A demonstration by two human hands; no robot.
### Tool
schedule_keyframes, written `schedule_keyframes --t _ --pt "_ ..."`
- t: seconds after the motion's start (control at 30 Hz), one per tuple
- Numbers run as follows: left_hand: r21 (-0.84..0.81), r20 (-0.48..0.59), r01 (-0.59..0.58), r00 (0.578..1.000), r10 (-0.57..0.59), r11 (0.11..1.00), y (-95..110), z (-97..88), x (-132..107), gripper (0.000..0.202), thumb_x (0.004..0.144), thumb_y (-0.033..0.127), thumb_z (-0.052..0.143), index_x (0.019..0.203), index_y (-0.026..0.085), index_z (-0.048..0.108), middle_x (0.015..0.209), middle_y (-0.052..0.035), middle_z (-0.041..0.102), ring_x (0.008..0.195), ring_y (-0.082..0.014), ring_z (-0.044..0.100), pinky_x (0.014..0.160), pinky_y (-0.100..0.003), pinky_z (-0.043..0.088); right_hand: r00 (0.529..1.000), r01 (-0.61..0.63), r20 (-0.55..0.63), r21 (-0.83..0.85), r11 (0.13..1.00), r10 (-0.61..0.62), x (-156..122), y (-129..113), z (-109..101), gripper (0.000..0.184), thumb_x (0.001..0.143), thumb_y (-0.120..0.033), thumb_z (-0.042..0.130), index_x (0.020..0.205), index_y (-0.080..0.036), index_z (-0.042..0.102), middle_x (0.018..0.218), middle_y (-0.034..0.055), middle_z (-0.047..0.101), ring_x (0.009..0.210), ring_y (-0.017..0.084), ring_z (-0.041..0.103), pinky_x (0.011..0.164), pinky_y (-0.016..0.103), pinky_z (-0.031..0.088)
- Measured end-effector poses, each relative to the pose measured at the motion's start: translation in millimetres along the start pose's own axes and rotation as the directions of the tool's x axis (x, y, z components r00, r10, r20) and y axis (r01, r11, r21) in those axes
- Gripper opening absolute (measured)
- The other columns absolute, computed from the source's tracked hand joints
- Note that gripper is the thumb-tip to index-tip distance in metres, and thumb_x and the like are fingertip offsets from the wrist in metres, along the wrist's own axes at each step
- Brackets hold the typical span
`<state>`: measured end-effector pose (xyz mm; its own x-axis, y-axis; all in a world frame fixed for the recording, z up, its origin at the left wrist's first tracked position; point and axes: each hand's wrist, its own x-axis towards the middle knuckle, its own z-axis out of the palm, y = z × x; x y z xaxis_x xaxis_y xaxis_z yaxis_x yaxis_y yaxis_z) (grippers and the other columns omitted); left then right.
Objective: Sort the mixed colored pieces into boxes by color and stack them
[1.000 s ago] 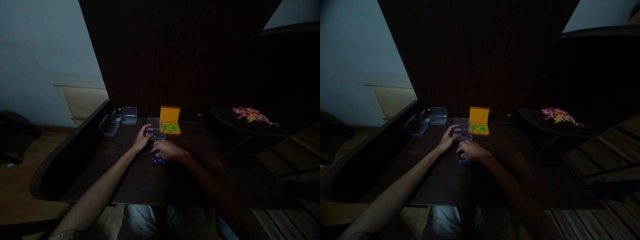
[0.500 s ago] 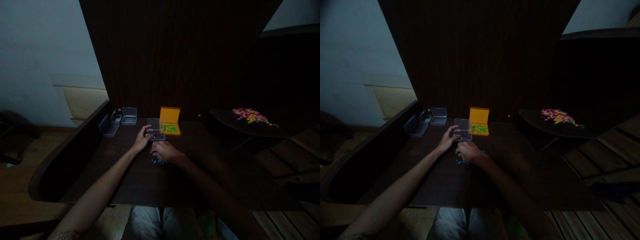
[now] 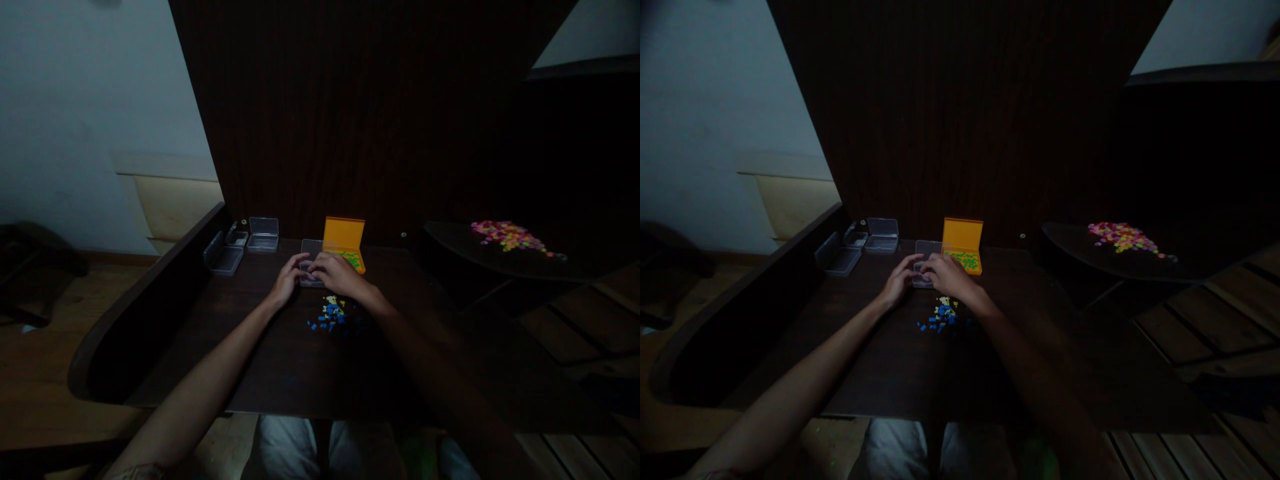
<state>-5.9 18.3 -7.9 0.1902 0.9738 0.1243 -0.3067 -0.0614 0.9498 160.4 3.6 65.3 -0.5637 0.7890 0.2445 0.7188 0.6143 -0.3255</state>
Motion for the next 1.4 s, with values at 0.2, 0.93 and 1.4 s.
schedule_keyframes --t 0.2,0.93,1.4 --pt "-0.056 0.053 0.021 0.998 -0.018 0.998 -1.1 0.5 0.6 0.048 0.060 0.013 0.052 0.107 0.018 0.063 0.099 -0.0018 0.068 0.074 -0.0151 0.065 0.070 -0.027 0.052 0.997 -0.037 0.056 -0.136 0.990 0.045 13.7 1.5 9.0 0.019 0.088 -0.017 0.061 0.102 -0.021 0.074 0.104 0.0083 0.068 0.096 0.021 0.062 0.080 0.028 0.044" --pt "-0.030 0.077 0.035 0.996 -0.033 0.999 -4.0 -3.6 3.3 0.052 0.062 0.017 0.051 0.113 0.018 0.057 0.109 -0.0064 0.065 0.070 -0.0167 0.068 0.073 -0.035 0.053 0.933 0.135 0.309 0.173 0.976 -0.184 -68.6 -18.5 0.5 0.028 0.085 -0.024 0.068 0.112 -0.022 0.071 0.105 0.0048 0.069 0.094 0.018 0.064 0.083 0.028 0.046" --pt "-0.040 0.074 0.045 0.996 -0.042 0.998 -2.0 -2.5 2.4 0.050 0.062 0.017 0.052 0.112 0.018 0.057 0.106 -0.0053 0.065 0.069 -0.0162 0.068 0.070 -0.031 0.052 0.892 0.076 0.444 0.040 0.996 -0.086 -63.0 -22.2 8.6 0.040 0.081 -0.032 0.074 0.120 -0.024 0.067 0.117 0.0053 0.062 0.103 0.023 0.061 0.083 0.031 0.044"
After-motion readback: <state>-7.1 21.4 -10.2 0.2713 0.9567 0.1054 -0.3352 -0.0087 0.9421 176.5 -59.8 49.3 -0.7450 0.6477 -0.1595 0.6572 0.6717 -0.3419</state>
